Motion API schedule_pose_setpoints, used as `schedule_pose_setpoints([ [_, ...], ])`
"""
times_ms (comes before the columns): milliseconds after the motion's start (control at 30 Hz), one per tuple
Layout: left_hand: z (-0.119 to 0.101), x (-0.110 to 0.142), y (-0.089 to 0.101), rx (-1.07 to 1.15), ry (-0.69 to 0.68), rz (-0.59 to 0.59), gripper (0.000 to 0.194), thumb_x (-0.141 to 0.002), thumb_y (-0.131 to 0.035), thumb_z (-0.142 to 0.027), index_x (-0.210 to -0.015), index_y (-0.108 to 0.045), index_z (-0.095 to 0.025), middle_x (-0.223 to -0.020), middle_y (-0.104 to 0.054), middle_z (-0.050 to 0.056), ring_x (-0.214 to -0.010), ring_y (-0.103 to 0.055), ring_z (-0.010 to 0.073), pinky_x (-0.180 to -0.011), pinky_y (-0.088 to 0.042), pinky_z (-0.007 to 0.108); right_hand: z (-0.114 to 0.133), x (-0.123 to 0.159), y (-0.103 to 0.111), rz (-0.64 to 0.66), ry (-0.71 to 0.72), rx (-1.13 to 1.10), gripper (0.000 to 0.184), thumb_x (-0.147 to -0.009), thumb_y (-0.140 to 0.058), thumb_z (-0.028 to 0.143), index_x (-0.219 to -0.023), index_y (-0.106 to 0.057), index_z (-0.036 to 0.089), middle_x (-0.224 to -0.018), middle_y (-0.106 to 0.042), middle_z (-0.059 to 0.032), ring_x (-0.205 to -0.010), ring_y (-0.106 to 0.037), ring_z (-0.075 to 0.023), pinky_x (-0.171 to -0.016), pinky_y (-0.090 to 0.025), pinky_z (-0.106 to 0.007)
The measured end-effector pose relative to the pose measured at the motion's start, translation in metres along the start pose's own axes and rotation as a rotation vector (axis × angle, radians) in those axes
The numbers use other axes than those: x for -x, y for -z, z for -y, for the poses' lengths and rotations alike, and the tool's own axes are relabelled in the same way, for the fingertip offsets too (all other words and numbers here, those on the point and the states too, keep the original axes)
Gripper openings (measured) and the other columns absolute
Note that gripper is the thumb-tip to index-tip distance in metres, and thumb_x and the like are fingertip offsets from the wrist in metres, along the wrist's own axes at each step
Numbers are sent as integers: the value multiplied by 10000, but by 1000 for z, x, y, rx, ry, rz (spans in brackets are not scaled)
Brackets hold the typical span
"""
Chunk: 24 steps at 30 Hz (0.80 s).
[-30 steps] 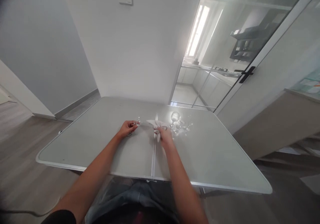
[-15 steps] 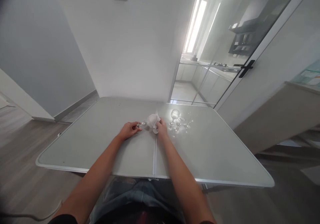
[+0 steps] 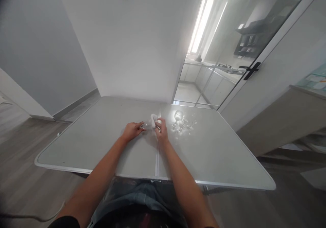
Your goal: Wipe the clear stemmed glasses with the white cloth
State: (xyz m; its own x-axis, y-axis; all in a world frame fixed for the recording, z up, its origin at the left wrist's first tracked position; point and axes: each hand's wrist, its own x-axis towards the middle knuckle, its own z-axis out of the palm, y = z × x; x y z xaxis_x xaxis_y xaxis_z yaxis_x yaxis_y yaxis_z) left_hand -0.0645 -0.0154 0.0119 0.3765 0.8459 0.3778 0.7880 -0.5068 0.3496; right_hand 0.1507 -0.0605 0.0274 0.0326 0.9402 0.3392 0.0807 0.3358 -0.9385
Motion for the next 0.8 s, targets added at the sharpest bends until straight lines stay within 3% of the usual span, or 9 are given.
schedule_pose_setpoints([
  [100,3,0,-2,23,-11,-10,350,-850,-704,-380,-1175,-691,-251,-849,-753,90,-756,-663,247,-707,-378,309,1,-1,1,149,-44,-52,589,-804,-640,371,-1333,-399,277,-922,-713,13,-716,-570,-149,-716,-464,-265],
  [200,2,1,-1,21,-75,11,353,-862,-689,-342,-1199,-671,-240,-904,-758,101,-770,-664,237,-743,-394,316,1,-2,3,214,-84,-51,701,-805,-691,456,-1407,-395,252,-972,-708,-20,-818,-618,-180,-797,-494,-308],
  [267,-1,1,0,14,-141,57,342,-860,-688,-321,-1191,-673,-236,-914,-757,100,-776,-666,231,-758,-399,316,1,-2,5,240,-74,-53,742,-799,-706,520,-1430,-427,246,-1089,-696,-53,-983,-634,-221,-907,-492,-353],
  [400,-5,3,4,8,-204,154,320,-854,-693,-336,-1163,-696,-253,-848,-752,66,-763,-668,221,-721,-388,294,3,-3,11,286,-33,-46,684,-859,-594,657,-1425,-507,284,-1432,-551,-57,-1385,-433,-263,-1165,-310,-417],
  [500,-5,4,8,27,-175,183,390,-862,-686,-418,-1216,-690,-256,-792,-744,40,-752,-670,208,-681,-373,273,2,-6,12,263,12,-51,693,-900,-447,729,-1433,-514,291,-1529,-459,-28,-1461,-333,-253,-1220,-209,-414],
  [567,-7,5,11,38,-144,187,452,-868,-674,-466,-1261,-675,-245,-782,-743,34,-740,-670,195,-669,-367,263,0,-9,11,232,51,-42,705,-913,-395,740,-1421,-526,268,-1468,-516,-56,-1418,-384,-264,-1198,-246,-413],
  [667,-12,6,13,31,-104,165,484,-879,-663,-481,-1297,-656,-238,-794,-747,30,-733,-668,177,-664,-358,251,-5,-13,7,190,60,-56,680,-932,-366,724,-1345,-563,219,-1059,-670,-80,-1084,-594,-256,-1018,-425,-399],
  [733,-15,6,12,20,-76,136,478,-882,-662,-477,-1296,-656,-239,-792,-748,27,-730,-666,171,-665,-354,247,-7,-14,4,157,38,-99,634,-942,-364,708,-1276,-575,212,-810,-613,-28,-807,-588,-209,-848,-476,-358],
  [800,-15,5,9,7,-58,116,472,-883,-663,-478,-1291,-658,-241,-795,-751,28,-737,-667,173,-665,-352,246,-8,-14,3,129,20,-139,598,-950,-357,699,-1229,-581,219,-736,-556,-2,-700,-532,-181,-767,-466,-329],
])
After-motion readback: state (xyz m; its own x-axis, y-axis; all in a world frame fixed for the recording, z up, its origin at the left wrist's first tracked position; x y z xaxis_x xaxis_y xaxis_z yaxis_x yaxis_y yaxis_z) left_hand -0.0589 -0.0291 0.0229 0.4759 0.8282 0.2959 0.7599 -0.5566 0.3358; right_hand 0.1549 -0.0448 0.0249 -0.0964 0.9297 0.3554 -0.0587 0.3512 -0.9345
